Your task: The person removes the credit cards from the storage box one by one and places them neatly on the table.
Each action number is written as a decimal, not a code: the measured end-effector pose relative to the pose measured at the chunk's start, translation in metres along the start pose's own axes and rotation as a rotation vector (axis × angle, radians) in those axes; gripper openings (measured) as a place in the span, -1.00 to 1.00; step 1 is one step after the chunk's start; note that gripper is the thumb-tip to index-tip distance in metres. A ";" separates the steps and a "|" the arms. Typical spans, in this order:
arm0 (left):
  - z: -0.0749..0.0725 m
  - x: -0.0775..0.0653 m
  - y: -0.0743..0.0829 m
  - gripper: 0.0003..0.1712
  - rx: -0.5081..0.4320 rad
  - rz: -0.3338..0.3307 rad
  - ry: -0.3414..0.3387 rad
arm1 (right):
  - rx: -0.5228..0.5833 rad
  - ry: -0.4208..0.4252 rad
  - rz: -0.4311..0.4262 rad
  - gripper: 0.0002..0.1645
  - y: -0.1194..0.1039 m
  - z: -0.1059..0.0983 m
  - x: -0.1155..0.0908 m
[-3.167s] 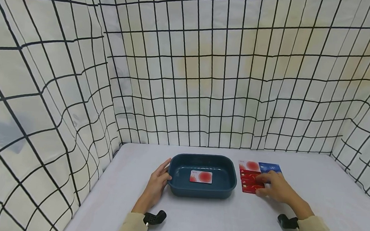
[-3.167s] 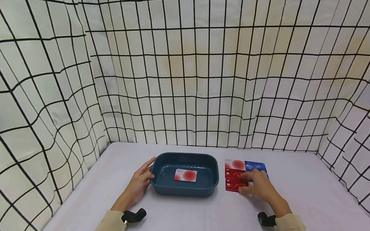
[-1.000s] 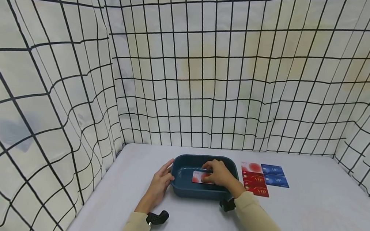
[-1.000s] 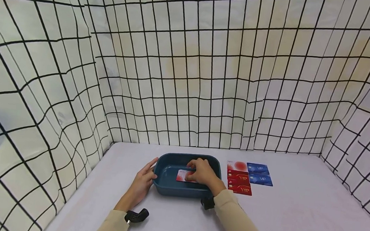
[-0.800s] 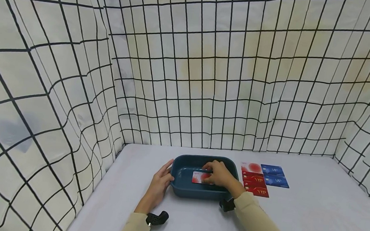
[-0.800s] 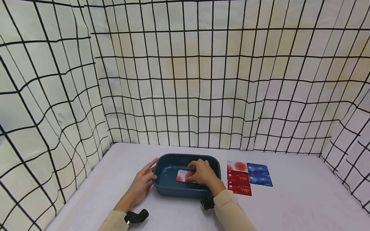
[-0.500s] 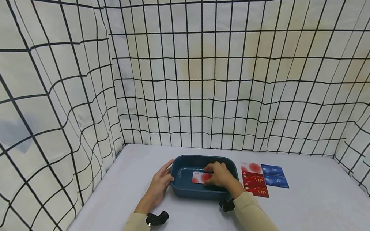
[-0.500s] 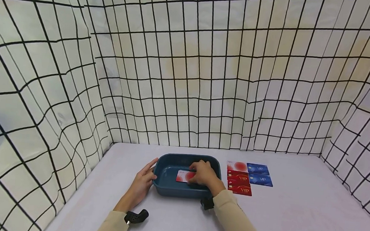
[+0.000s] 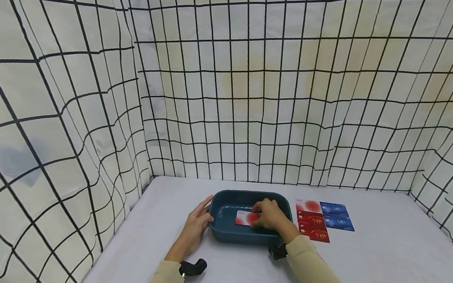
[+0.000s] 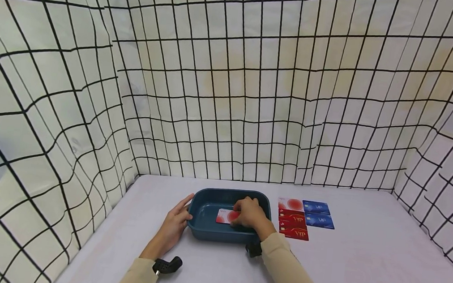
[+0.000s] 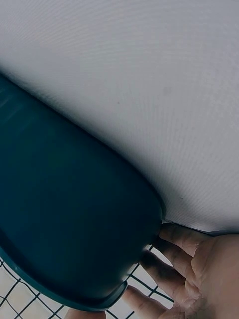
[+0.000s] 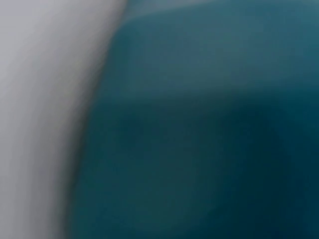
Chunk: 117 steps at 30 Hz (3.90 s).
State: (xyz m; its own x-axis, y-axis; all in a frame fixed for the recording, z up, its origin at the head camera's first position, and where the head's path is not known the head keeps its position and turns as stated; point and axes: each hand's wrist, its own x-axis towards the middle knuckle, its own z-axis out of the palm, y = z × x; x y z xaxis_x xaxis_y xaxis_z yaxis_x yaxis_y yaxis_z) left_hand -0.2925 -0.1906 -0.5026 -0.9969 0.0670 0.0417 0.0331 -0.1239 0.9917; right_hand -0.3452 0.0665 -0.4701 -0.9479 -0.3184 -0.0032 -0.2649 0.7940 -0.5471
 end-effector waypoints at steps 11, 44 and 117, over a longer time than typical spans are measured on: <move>0.000 0.000 0.000 -0.18 -0.002 0.004 -0.004 | 0.000 0.015 -0.024 -0.55 -0.002 -0.001 -0.001; 0.000 0.002 -0.001 -0.15 0.003 0.004 -0.006 | 0.077 0.095 -0.111 -0.47 -0.003 -0.001 0.000; 0.003 -0.002 -0.002 -0.18 0.017 0.009 0.012 | 0.193 0.220 -0.236 -0.39 -0.003 -0.011 -0.009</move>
State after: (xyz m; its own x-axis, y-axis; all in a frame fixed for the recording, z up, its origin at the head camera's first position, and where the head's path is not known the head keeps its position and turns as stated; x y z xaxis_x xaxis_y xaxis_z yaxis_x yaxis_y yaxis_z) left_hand -0.2907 -0.1880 -0.5041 -0.9974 0.0537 0.0488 0.0428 -0.1079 0.9932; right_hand -0.3374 0.0728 -0.4594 -0.8859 -0.3450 0.3101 -0.4619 0.5932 -0.6594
